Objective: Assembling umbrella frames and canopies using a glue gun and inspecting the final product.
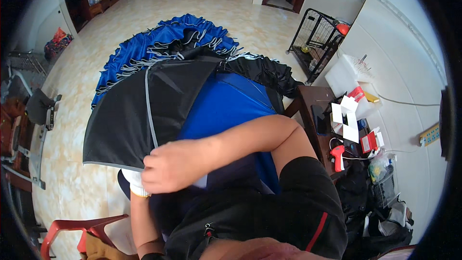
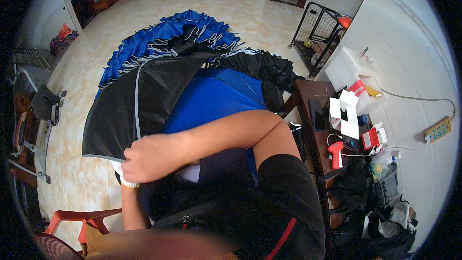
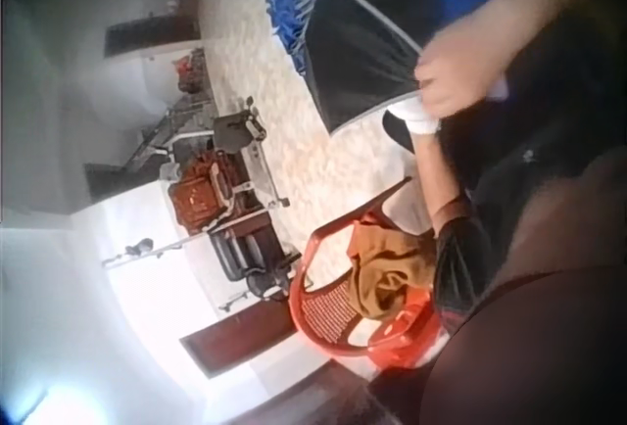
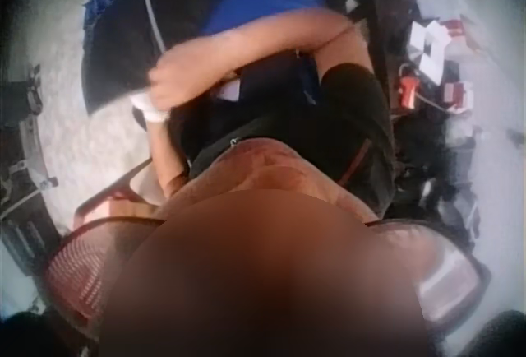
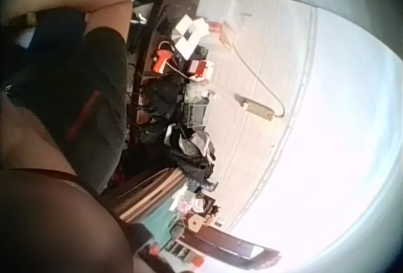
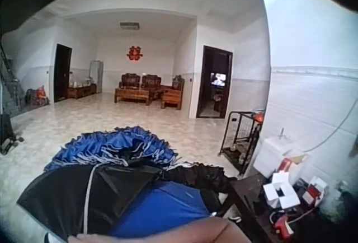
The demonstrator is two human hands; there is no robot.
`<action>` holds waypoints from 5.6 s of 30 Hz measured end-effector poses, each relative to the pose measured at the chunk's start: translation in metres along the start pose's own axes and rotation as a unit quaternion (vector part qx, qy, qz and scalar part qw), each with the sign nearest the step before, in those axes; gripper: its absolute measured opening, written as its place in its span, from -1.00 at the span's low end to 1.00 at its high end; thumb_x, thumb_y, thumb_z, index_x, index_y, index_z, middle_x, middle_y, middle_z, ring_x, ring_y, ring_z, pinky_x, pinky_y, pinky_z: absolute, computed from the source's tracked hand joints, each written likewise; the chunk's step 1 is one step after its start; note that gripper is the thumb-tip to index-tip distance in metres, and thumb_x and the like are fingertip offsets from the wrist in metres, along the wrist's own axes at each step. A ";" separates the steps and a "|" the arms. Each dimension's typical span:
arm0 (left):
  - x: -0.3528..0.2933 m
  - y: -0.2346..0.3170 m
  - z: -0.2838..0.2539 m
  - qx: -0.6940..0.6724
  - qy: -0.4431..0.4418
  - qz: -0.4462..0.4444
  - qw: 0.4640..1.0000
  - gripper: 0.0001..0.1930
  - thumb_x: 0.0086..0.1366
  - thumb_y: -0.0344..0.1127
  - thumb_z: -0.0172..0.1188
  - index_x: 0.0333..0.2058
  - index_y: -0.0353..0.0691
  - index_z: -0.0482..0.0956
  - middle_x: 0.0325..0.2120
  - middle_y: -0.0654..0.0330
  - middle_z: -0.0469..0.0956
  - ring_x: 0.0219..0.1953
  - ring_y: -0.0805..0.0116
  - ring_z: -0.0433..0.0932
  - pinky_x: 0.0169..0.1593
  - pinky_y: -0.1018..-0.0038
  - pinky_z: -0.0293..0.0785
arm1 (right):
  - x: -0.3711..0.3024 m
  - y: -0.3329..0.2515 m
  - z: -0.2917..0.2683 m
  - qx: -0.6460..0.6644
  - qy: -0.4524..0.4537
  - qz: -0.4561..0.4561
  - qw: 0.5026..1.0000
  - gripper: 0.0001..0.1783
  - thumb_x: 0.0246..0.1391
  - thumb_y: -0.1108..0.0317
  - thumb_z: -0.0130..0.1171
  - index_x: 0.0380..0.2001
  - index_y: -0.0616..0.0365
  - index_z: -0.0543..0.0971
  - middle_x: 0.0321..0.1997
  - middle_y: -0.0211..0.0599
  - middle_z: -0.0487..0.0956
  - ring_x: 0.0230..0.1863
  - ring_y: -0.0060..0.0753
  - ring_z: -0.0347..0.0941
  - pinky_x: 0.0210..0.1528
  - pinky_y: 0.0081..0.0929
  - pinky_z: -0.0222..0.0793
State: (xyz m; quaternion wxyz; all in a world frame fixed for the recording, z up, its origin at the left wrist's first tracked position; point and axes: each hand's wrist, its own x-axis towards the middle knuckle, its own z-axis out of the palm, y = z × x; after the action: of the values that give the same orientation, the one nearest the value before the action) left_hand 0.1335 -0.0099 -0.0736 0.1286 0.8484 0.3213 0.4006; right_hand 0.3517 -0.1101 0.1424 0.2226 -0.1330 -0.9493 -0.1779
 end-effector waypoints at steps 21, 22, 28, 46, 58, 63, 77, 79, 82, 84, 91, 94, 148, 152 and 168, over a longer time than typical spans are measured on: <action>-0.164 -0.112 -0.157 0.338 0.225 -0.287 0.868 -0.46 0.39 -0.17 -0.11 0.23 -0.34 0.09 0.15 0.03 0.30 0.00 0.28 0.46 0.05 0.38 0.39 | -0.050 0.047 -0.034 0.062 -0.070 0.050 0.994 -0.81 -0.01 0.27 0.12 -0.61 0.09 0.48 -0.65 -0.31 0.41 -0.39 -0.23 0.44 0.05 -0.18 0.22; -0.150 -0.103 -0.156 0.178 0.249 -0.325 0.895 -0.44 0.39 -0.16 -0.11 0.24 -0.34 0.05 0.18 0.00 0.25 0.04 0.27 0.43 0.10 0.34 0.36 | -0.045 0.043 -0.033 0.129 -0.094 0.047 0.986 -0.84 -0.01 0.29 0.12 -0.56 0.11 0.46 -0.65 -0.29 0.41 -0.42 -0.20 0.43 -0.06 -0.19 0.26; -0.038 0.079 -0.107 0.233 0.386 -0.052 0.891 -0.31 0.27 -0.03 0.08 0.24 -0.29 0.08 0.22 -0.01 0.18 0.21 -0.04 0.23 0.25 0.07 0.12 | -0.016 0.018 -0.009 0.236 -0.083 0.080 0.965 -0.84 -0.03 0.32 0.14 -0.42 0.15 0.42 -0.64 -0.21 0.42 -0.47 -0.11 0.43 -0.37 -0.21 0.31; 0.038 0.075 -0.023 -0.170 -0.214 0.037 0.961 -0.62 0.15 -0.20 0.17 -0.05 -0.16 0.46 -0.05 0.08 0.47 -0.01 0.14 0.47 0.00 0.27 0.39 | -0.009 0.033 -0.015 0.424 -0.108 0.076 0.896 -0.87 -0.04 0.40 0.15 -0.45 0.22 0.45 -0.43 -0.17 0.49 -0.31 -0.12 0.44 -0.31 -0.24 0.33; 0.015 0.072 -0.018 0.043 0.076 0.038 0.995 -0.66 0.17 -0.22 0.14 -0.08 -0.17 0.50 -0.19 0.15 0.57 -0.12 0.20 0.55 -0.05 0.28 0.44 | -0.010 0.012 -0.014 0.190 0.059 0.036 0.979 -0.88 -0.11 0.41 0.11 -0.56 0.17 0.39 -0.47 -0.29 0.31 -0.40 -0.30 0.34 -0.40 -0.44 0.36; -0.009 0.047 -0.003 0.145 0.072 0.020 0.987 -0.69 0.19 -0.24 0.11 -0.10 -0.19 0.51 -0.16 0.13 0.56 -0.11 0.21 0.55 -0.04 0.30 0.44 | -0.009 0.010 -0.014 0.149 0.078 0.017 0.986 -0.87 -0.09 0.38 0.09 -0.58 0.17 0.39 -0.49 -0.31 0.30 -0.44 -0.34 0.31 -0.46 -0.52 0.31; 0.022 0.104 -0.046 -0.054 -0.007 -0.017 0.998 -0.30 0.05 0.14 0.24 0.01 -0.30 0.41 -0.09 0.08 0.50 -0.03 0.24 0.48 0.05 0.33 0.34 | -0.030 0.028 -0.006 0.130 -0.037 0.045 0.990 -0.74 -0.05 0.17 0.13 -0.57 0.15 0.48 -0.60 -0.31 0.41 -0.43 -0.26 0.39 0.04 -0.15 0.19; 0.032 0.121 -0.064 -0.159 -0.075 0.010 0.984 -0.07 0.01 0.35 0.18 0.10 -0.39 0.29 0.02 -0.03 0.40 0.09 0.17 0.37 0.20 0.26 0.19 | -0.049 0.049 -0.009 0.141 -0.081 0.067 0.984 -0.71 -0.03 0.13 0.15 -0.57 0.14 0.50 -0.60 -0.31 0.44 -0.41 -0.23 0.43 0.17 -0.04 0.10; -0.006 0.104 -0.072 -0.120 0.173 -0.035 0.977 0.14 -0.13 0.47 0.19 0.12 -0.52 0.20 0.03 -0.15 0.36 0.11 0.08 0.34 0.17 0.22 0.25 | -0.078 0.077 -0.017 0.135 -0.190 0.114 0.966 -0.67 -0.02 0.06 0.17 -0.59 0.10 0.51 -0.61 -0.32 0.46 -0.34 -0.20 0.46 0.29 0.09 -0.09; -0.012 0.113 -0.080 -0.064 0.234 -0.027 0.970 0.08 -0.14 0.45 0.21 0.11 -0.43 0.26 -0.01 -0.13 0.41 0.05 0.03 0.39 0.14 0.20 0.27 | -0.091 0.090 -0.017 0.096 -0.216 0.151 0.960 -0.70 -0.04 0.04 0.17 -0.59 0.03 0.53 -0.57 -0.26 0.53 -0.33 -0.12 0.49 0.21 0.09 0.04; 0.004 0.173 -0.077 0.072 0.139 0.259 0.953 -0.39 -0.15 0.23 0.35 -0.30 -0.19 0.56 -0.24 0.09 0.52 -0.27 0.01 0.52 -0.01 0.08 0.38 | -0.072 0.062 0.005 0.123 -0.138 0.132 0.974 -0.81 0.00 0.18 0.14 -0.49 0.05 0.54 -0.50 -0.28 0.53 -0.34 -0.17 0.47 0.17 -0.07 0.14; 0.033 0.203 -0.064 0.016 -0.050 0.300 0.952 -0.62 -0.20 -0.03 0.39 -0.46 -0.15 0.56 -0.34 0.16 0.53 -0.32 0.14 0.53 -0.04 0.13 0.44 | -0.059 0.056 0.000 0.120 -0.078 0.129 0.981 -0.88 0.00 0.27 0.14 -0.44 0.05 0.55 -0.44 -0.29 0.53 -0.33 -0.20 0.46 0.12 -0.16 0.21; 0.031 0.058 -0.029 -0.032 -0.353 0.061 0.933 -0.65 0.14 -0.11 0.16 -0.09 -0.04 0.55 -0.04 0.17 0.48 0.04 0.24 0.43 0.10 0.35 0.31 | 0.017 0.045 -0.006 0.489 -0.271 0.048 0.828 -0.86 -0.10 0.51 0.10 -0.39 0.24 0.46 -0.39 -0.15 0.45 -0.27 -0.07 0.45 -0.32 -0.25 0.35; 0.022 0.063 -0.020 -0.049 -0.370 -0.017 0.927 -0.64 0.16 -0.07 0.15 -0.09 -0.03 0.56 -0.03 0.18 0.48 0.06 0.28 0.42 0.12 0.36 0.30 | 0.015 0.037 -0.006 0.443 -0.174 0.064 0.877 -0.89 -0.07 0.47 0.10 -0.41 0.22 0.45 -0.41 -0.19 0.41 -0.30 -0.16 0.44 -0.35 -0.32 0.36; 0.030 0.087 -0.021 -0.064 -0.002 -0.094 0.994 -0.44 0.25 0.01 -0.06 0.16 -0.16 0.29 0.13 0.16 0.35 0.19 0.21 0.29 0.24 0.29 0.12 | 0.015 -0.003 -0.015 0.042 -0.020 -0.010 0.999 -0.88 -0.11 0.33 0.10 -0.50 0.12 0.43 -0.53 -0.36 0.28 -0.47 -0.45 0.31 -0.49 -0.57 0.21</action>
State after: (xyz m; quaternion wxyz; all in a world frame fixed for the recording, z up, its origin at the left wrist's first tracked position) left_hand 0.1704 -0.0574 -0.0007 0.2203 0.8054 0.3727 0.4049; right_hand 0.3433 -0.1163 0.1616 0.2069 -0.1179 -0.9615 -0.1370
